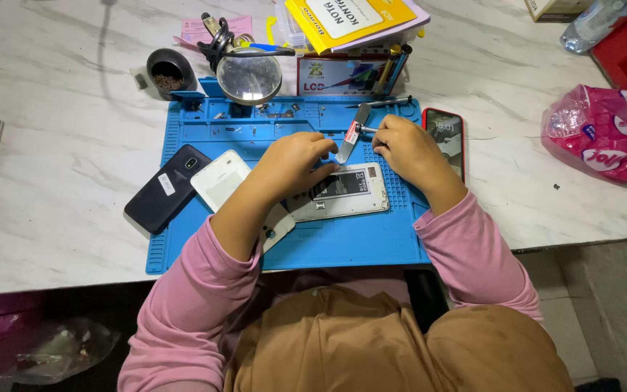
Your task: Disassembling a mobile phone by removing internal components and screws using a precision screwdriver
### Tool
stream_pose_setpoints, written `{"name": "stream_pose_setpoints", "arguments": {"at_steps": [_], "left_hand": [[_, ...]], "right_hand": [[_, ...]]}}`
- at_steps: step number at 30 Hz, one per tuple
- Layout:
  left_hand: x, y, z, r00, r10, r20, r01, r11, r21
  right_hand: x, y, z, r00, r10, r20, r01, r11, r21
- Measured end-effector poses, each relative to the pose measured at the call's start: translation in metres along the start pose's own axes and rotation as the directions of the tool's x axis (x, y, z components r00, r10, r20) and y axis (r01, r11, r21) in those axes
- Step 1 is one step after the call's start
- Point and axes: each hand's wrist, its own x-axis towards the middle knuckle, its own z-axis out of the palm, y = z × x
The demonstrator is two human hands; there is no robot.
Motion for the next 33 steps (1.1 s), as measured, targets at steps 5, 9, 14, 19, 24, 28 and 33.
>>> {"name": "stream_pose_setpoints", "arguments": {"at_steps": [5,9,14,19,24,28,33], "left_hand": [[-0.001,0.005,0.0,1.0,0.004,0.001,-0.004,1.0,-0.01],[-0.001,0.005,0.001,1.0,0.002,0.006,-0.002,1.0,0.001],[0.001,0.004,0.004,1.0,0.004,0.008,-0.004,1.0,0.002],[0.0,0.006,0.003,1.0,0.003,0.012,-0.003,1.0,0.006],[0.0,0.004,0.003,1.0,0.002,0.029,-0.002,1.0,0.003],[-0.002,0.003,0.006,1.0,-0.017,0.013,0.017,1.0,-0.004],[-0.003,0.003,0.007,1.0,-0.011,0.006,0.011,1.0,-0.001]], "right_hand": [[-0.003,0.012,0.032,0.995,-0.081,-0.058,0.068,0.978,-0.199],[-0.004,0.006,0.04,0.976,-0.181,-0.119,0.119,0.907,-0.405],[-0.002,-0.001,0.03,0.962,-0.212,-0.171,0.117,0.889,-0.442],[-0.003,-0.004,0.015,0.966,-0.205,-0.155,0.137,0.921,-0.364],[-0.006,-0.003,0.022,0.969,-0.212,-0.126,0.149,0.911,-0.385],[-0.003,-0.011,0.015,0.972,-0.217,-0.091,0.163,0.899,-0.406],[-0.001,-0.004,0.02,0.976,-0.205,-0.071,0.162,0.907,-0.389]]}}
